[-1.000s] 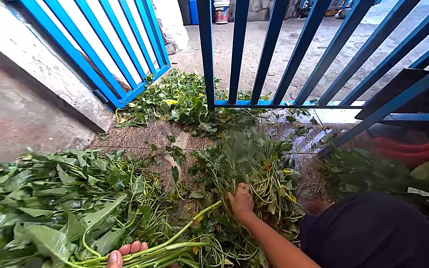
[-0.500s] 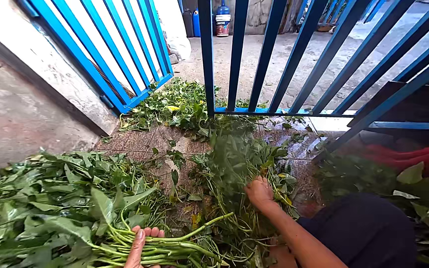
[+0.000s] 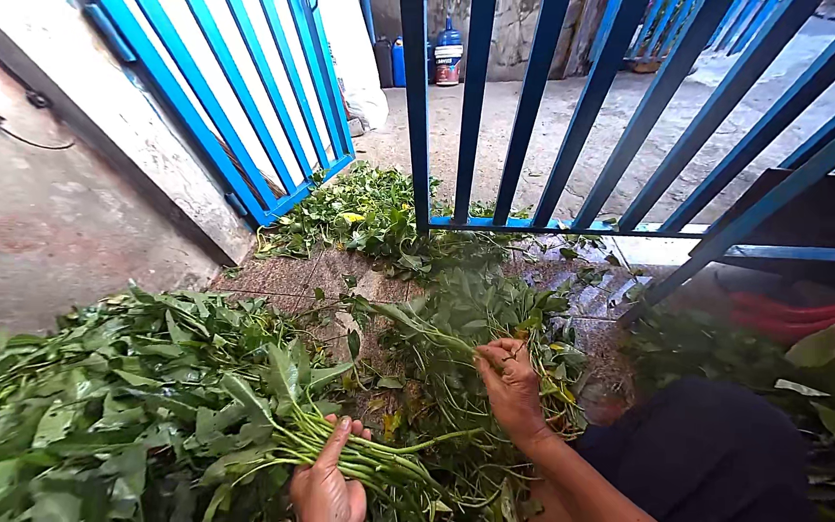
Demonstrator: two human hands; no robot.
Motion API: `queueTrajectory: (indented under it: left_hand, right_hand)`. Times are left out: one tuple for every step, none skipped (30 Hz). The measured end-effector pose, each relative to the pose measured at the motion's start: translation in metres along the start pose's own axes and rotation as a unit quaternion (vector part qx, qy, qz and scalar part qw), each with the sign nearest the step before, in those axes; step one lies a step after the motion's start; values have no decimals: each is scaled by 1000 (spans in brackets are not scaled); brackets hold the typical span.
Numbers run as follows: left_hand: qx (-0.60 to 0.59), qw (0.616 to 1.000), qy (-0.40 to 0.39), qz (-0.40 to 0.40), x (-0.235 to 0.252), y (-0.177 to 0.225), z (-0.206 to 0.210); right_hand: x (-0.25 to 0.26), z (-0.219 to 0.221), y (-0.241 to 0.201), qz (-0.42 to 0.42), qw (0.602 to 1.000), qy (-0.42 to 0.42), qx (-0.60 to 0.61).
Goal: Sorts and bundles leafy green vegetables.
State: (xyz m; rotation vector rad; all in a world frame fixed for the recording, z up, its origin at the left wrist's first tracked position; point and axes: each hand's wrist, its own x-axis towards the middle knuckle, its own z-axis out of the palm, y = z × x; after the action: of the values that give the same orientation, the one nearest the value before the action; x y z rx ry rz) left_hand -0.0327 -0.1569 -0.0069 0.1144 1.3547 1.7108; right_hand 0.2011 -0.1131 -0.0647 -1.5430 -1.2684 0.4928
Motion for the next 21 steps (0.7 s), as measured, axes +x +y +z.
queueTrajectory:
  left_hand:
    - [-5, 1000, -2, -6, 0, -4, 2]
    - [-8, 1000, -2, -13, 0, -9, 3]
    - [-10, 1000, -2, -21, 0, -14, 4]
    - [-10, 1000, -3, -29, 0, -19, 4]
    - [-6, 999, -8, -37, 0, -24, 3]
    - [-2, 999, -15, -46, 0, -28, 3]
    - [2, 998, -25, -55, -1, -31, 3]
    - [4, 997, -39, -62, -1, -33, 2]
    - [4, 996, -56, -70, 0, -34, 1]
    - [3, 995, -72, -75, 1, -35, 0]
    - [3, 994, -83, -76, 2, -36, 0]
    - [4, 993, -88, -74, 2, -37, -1]
    - [6, 994, -86, -67, 1, -37, 0]
    - [10, 995, -80, -57, 0, -36, 0]
    - [10, 996, -74, -48, -1, -34, 1]
    - [4, 997, -66, -41, -1, -33, 1]
    - [-5, 998, -53, -35, -2, -31, 1]
    - [-16, 999, -34, -27, -1, -30, 2]
    - [-26, 999, -11, -20, 0, -28, 2]
    - [-29, 999, 18, -11, 1, -26, 1]
    - [-27, 998, 50, 2, 0, -25, -1]
  right_hand:
    - [-4, 2, -7, 54, 995, -22, 81]
    - [-9, 3, -13, 113, 981, -44, 153]
    - [-16, 4, -19, 163, 962, -64, 209]
    - [-24, 6, -23, 194, 945, -77, 251]
    - [-33, 8, -27, 209, 933, -89, 279]
    - [-43, 12, -30, 211, 927, -99, 295]
    - [-52, 16, -32, 206, 924, -106, 304]
    - [-62, 20, -33, 193, 925, -110, 307]
    - [-70, 24, -34, 172, 931, -117, 301]
    - [-77, 28, -35, 149, 935, -124, 297]
    - [-84, 31, -36, 126, 940, -131, 289]
    - [-90, 33, -37, 107, 945, -138, 276]
    - [-94, 34, -39, 91, 950, -142, 262]
    - [-98, 34, -42, 77, 954, -147, 250]
    - [-100, 34, -44, 63, 958, -149, 239]
    - [-102, 34, -44, 48, 961, -146, 228]
    - [-103, 34, -44, 33, 966, -140, 217]
    - [-102, 35, -44, 19, 970, -128, 206]
    - [-101, 36, -43, 3, 975, -111, 193]
    - [-98, 37, -40, -15, 981, -89, 174]
    - [-95, 38, -36, -36, 987, -65, 146]
